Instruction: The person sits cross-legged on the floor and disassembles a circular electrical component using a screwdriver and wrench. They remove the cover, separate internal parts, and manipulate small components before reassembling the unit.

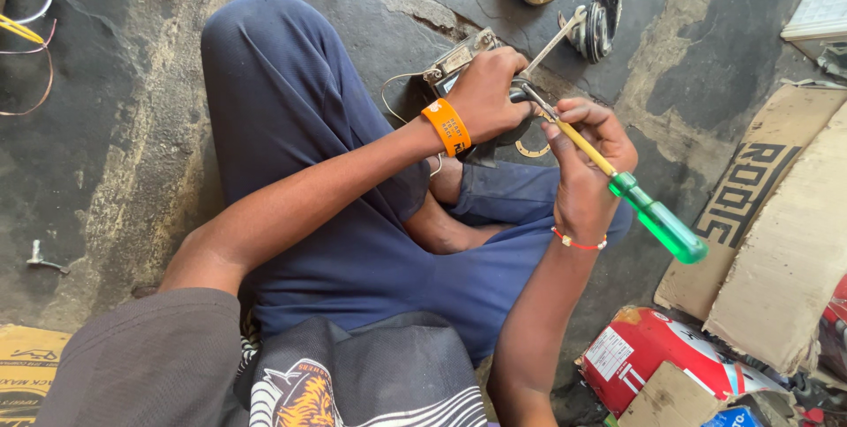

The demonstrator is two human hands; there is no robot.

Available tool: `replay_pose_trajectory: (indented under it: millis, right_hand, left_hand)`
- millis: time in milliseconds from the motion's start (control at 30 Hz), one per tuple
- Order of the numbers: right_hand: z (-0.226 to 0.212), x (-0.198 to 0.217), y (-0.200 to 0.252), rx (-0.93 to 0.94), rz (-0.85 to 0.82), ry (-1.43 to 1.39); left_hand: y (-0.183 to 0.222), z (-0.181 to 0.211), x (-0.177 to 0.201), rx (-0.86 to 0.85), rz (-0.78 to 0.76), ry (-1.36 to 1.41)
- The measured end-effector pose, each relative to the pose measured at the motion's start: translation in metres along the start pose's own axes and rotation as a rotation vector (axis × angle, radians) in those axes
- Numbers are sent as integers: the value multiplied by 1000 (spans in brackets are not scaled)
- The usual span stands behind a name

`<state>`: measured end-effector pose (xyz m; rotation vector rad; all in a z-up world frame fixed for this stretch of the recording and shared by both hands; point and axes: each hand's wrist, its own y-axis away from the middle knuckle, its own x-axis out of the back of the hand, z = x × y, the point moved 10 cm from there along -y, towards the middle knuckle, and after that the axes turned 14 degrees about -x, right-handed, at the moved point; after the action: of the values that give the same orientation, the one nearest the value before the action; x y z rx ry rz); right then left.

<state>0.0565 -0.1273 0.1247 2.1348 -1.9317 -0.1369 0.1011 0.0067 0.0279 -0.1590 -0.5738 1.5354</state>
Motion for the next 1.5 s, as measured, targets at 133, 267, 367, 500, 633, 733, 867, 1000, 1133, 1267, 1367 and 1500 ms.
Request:
replay_pose_trajectory:
  millis: [133, 267, 367, 500, 633, 733, 867, 1000, 1133, 1267, 1367, 1500]
  right_hand:
    - [12, 19, 0, -64, 100, -5]
    - [52, 66, -25, -160, 236, -135]
    - [125, 71, -67, -332, 101, 66]
    - [265, 33, -94, -763, -209, 181]
    - [309, 18, -107, -694, -235, 294]
    - [292, 24, -104, -714, -155, 319]
    - [196, 52, -94, -362, -21, 146]
    - [162, 33, -83, -397, -278, -462]
    - [174, 7, -82, -420, -486, -603]
    - [227, 5, -94, -589, -503, -854]
    - [240, 8, -95, -548, -597, -976]
    - [244, 14, -92, -542, -412, -982]
  left_hand:
    - [-2, 7, 1, -43, -17, -18]
    - [-5, 15, 9, -95, -65, -93]
    - [-6, 25, 16, -190, -84, -204]
    - [-15, 34, 23, -317, -91, -360]
    - [-15, 38, 20, -424, -90, -449]
    - [-12, 43, 16, -486, -112, -485]
    - [-8, 57, 14, -563, -131, -425]
    - [2, 67, -7, -541, -191, 37]
    - [10, 39, -42, -204, -330, 217]
    - [20, 8, -50, 66, -327, 249]
    - [28, -11, -58, 233, -370, 223]
    - [17, 1, -52, 13, -338, 117]
